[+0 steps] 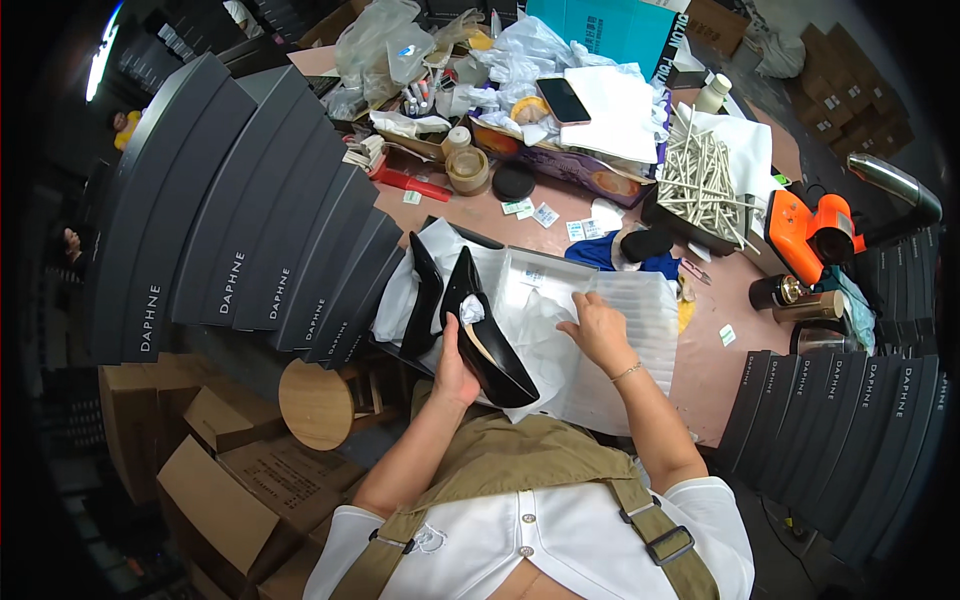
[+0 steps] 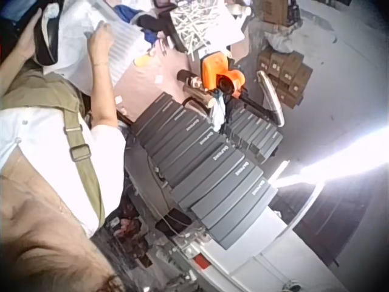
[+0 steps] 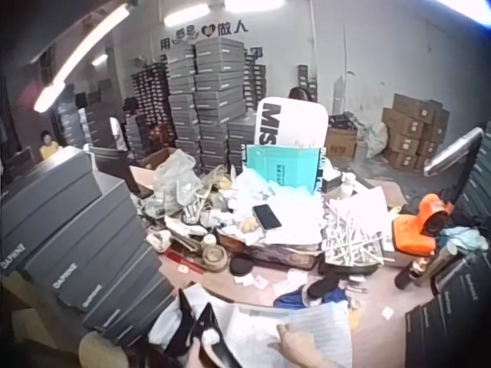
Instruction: Inspecting black high-heel shoes, wiping them with a cloth, and packing them into boxes with tissue paper.
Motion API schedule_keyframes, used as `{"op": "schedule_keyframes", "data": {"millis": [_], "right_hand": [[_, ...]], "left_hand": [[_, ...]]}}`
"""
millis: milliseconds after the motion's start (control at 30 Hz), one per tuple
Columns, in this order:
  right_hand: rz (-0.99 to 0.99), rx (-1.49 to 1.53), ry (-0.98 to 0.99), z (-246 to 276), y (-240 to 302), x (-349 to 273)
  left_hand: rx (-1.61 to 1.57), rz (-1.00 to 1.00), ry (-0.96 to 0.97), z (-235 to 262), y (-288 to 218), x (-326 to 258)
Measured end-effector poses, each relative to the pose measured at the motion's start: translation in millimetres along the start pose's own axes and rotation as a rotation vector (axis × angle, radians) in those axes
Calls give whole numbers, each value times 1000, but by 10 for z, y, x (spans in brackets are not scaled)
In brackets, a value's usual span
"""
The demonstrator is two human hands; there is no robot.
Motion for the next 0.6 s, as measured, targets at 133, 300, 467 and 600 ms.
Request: {"op": "schedule_keyframes", "data": {"millis": [133,300,467,600], "right_hand": [[192,229,-20,85,598,115],[181,203,27,-441,724,167],[60,197,71,-296,385,-79],[226,96,40,-75,488,-29]], "left_hand": [[40,79,58,-28,208,-33],[32,32,26,-90,382,-87],[-42,-9,-1,106,169,-43],[0,94,54,16,213,-69]]}}
Point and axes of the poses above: each hand's wrist, its own x-axis towards the middle knuckle, its own z-axis out of the back of the hand, y = z × x, the point moved 8 cm from there along x, towards the middle knuckle, and after that the axes turned 2 degrees about y, right-handed, at the moved point
